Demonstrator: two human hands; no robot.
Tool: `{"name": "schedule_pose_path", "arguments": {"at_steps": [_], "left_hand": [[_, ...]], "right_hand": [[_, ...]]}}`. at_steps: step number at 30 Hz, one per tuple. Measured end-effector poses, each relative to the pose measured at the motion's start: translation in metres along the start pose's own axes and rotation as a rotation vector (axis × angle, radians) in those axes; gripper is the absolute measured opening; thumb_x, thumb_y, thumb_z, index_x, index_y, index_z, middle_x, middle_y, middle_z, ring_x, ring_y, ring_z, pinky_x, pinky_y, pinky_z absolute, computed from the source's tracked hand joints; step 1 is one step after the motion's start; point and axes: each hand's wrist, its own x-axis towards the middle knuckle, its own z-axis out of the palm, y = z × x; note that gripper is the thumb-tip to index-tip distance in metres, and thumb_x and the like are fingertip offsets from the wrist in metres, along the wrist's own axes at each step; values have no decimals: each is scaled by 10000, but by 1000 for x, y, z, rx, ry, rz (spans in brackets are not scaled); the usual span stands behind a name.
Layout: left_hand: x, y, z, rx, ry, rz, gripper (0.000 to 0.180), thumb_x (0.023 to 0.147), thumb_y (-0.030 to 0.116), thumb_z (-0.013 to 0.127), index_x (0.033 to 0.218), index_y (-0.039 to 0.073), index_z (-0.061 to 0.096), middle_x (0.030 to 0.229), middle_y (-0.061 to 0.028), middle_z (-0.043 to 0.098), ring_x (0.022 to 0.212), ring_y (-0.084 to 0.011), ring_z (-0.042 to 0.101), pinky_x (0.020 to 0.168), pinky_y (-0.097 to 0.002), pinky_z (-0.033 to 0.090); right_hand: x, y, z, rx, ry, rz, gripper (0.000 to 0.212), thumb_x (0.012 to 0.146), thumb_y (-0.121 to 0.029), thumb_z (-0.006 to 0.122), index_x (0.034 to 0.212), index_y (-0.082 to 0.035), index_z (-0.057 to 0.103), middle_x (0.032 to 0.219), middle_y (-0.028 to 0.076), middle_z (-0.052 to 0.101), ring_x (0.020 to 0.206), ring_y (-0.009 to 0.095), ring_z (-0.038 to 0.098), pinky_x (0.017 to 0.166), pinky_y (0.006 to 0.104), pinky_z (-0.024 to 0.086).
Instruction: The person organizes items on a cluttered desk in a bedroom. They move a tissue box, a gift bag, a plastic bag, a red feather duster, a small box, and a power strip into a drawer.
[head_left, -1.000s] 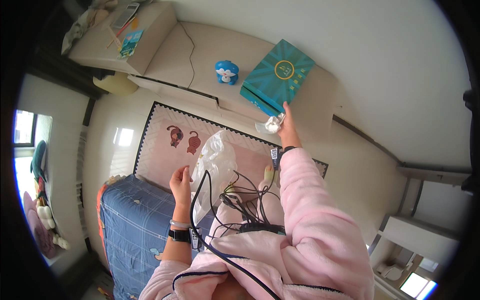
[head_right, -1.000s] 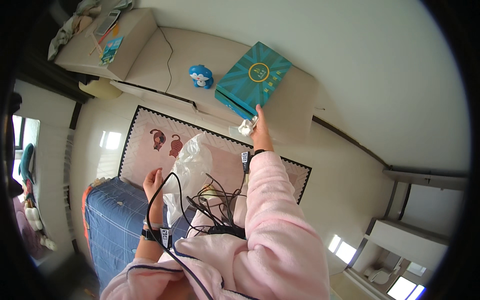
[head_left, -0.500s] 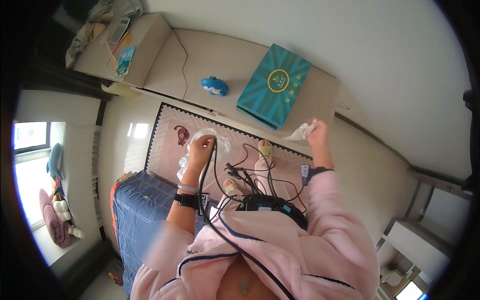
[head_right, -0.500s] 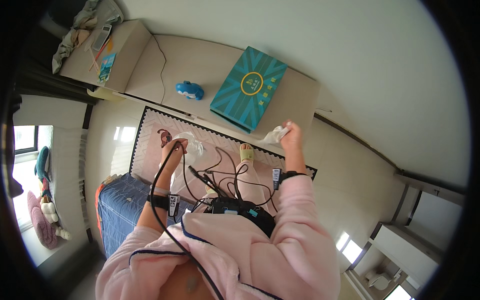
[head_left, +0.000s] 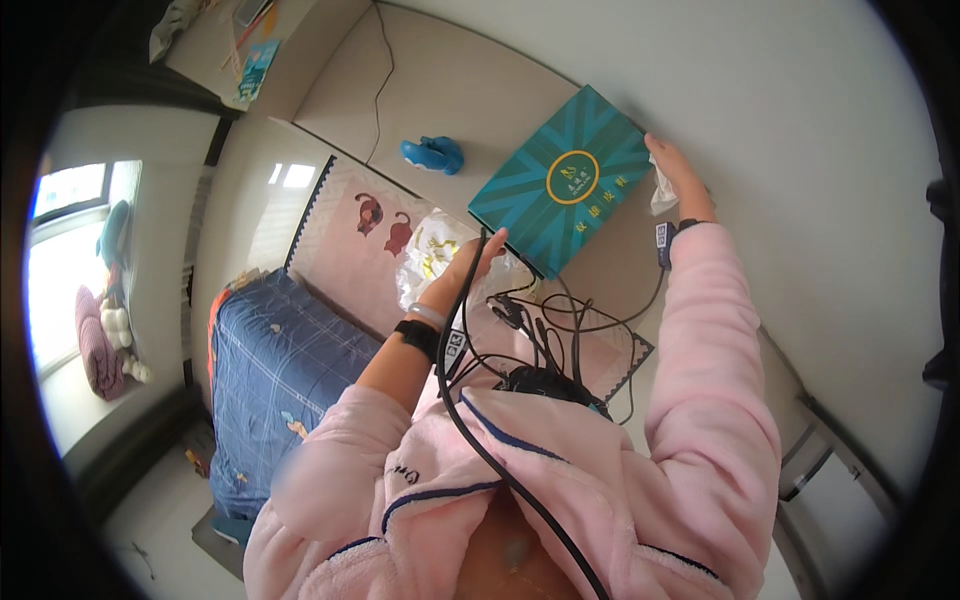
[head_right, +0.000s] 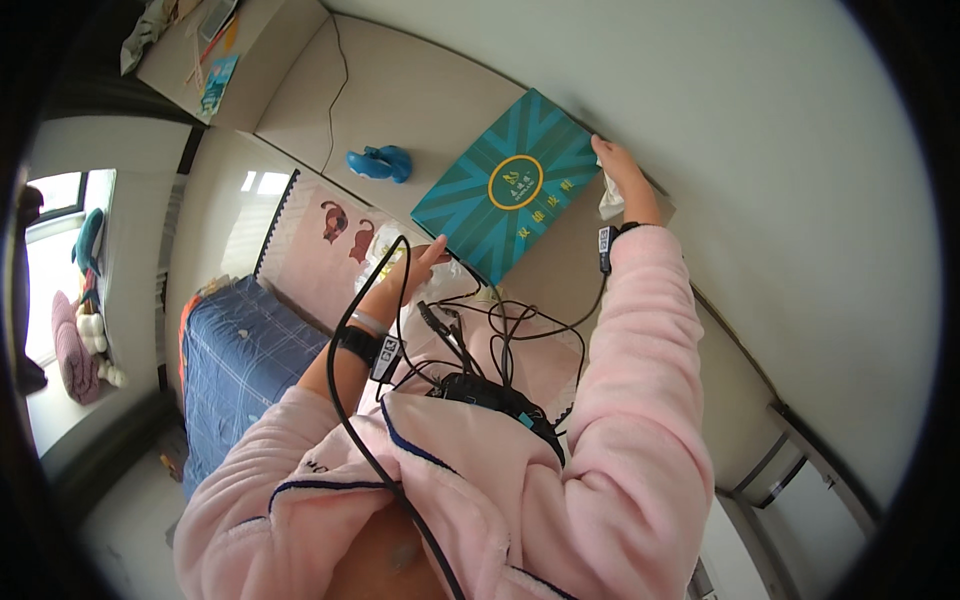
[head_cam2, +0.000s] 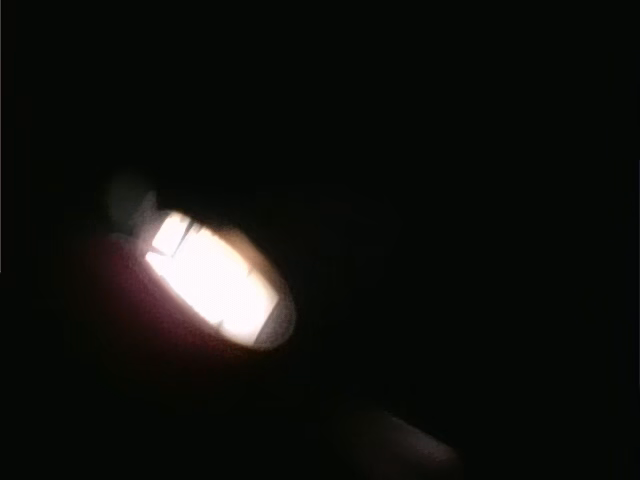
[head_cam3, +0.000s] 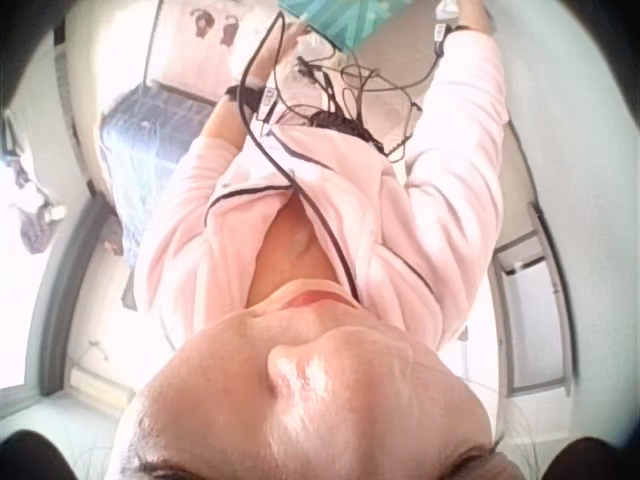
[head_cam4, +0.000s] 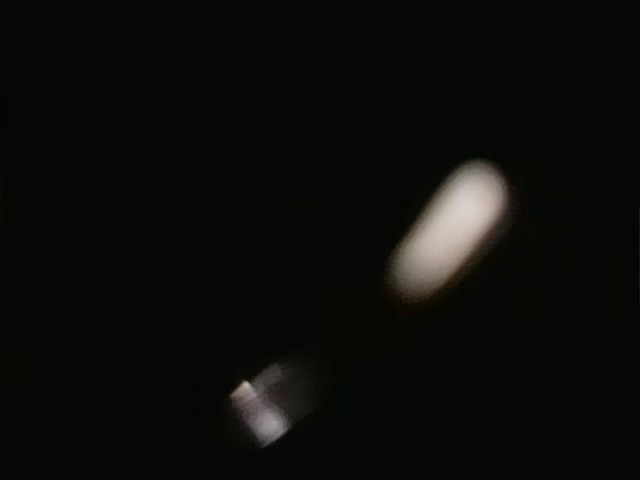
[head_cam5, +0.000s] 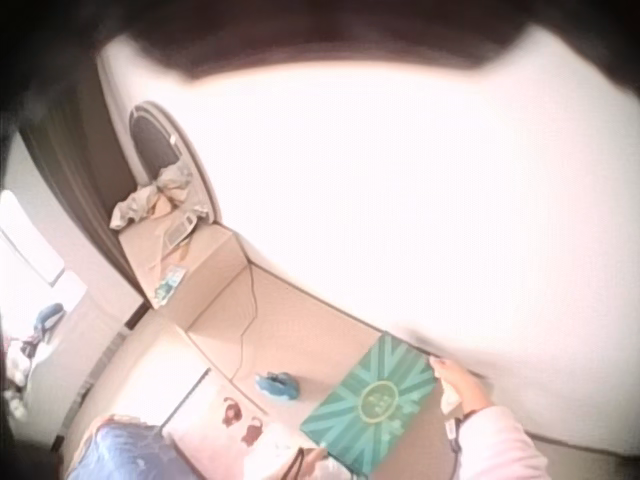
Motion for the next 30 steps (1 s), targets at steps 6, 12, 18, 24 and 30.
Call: {"name": "schedule_pose_path", "arguments": {"at_steps": [6, 12, 18, 24, 30], "left_hand": [[28, -12, 4, 31, 88, 22, 767, 870, 669, 516, 913, -85, 646, 803, -144, 631, 782, -234, 576, 739, -363, 466], [12, 7, -1, -8, 88, -47, 594, 897, 493, 625, 925, -98, 667, 787, -143, 657, 734, -199, 583, 705, -339, 470], [6, 31, -8, 87, 109, -46, 626, 903, 498, 611, 1083, -100, 651, 928, -149, 690, 847, -196, 607, 799, -297, 468], [22, 16, -12, -385, 175, -202, 572, 982, 469, 398, 1127, -20, 658, 1076, -52, 700, 806, -128, 567, 632, -236, 373], [13, -7, -19, -435, 168, -136, 596, 979, 510, 396, 1173, 5, 646, 1064, -55, 708, 736, -117, 479, 696, -267, 381]], "right_hand": [[-43, 11, 1, -292, 50, -143, 543, 904, -331, 633, 1317, 5, 529, 1270, 205, 594, 1186, 291, 565, 965, 348, 432], [-58, 15, -3, -133, 109, -122, 518, 907, -315, 645, 1310, -5, 547, 1267, 164, 606, 1154, 256, 583, 953, 342, 436], [-57, 34, -11, -44, 10, -56, 581, 900, -344, 660, 1328, 23, 519, 1279, 186, 591, 1160, 260, 571, 970, 339, 424], [-61, 49, -7, 74, 89, -13, 589, 891, -369, 676, 1274, 60, 545, 1187, 143, 628, 1064, 215, 594, 921, 329, 447], [-77, 33, -24, 314, 77, 134, 607, 840, -421, 727, 1207, 43, 593, 1204, 125, 610, 1081, 204, 574, 918, 339, 441]]}}
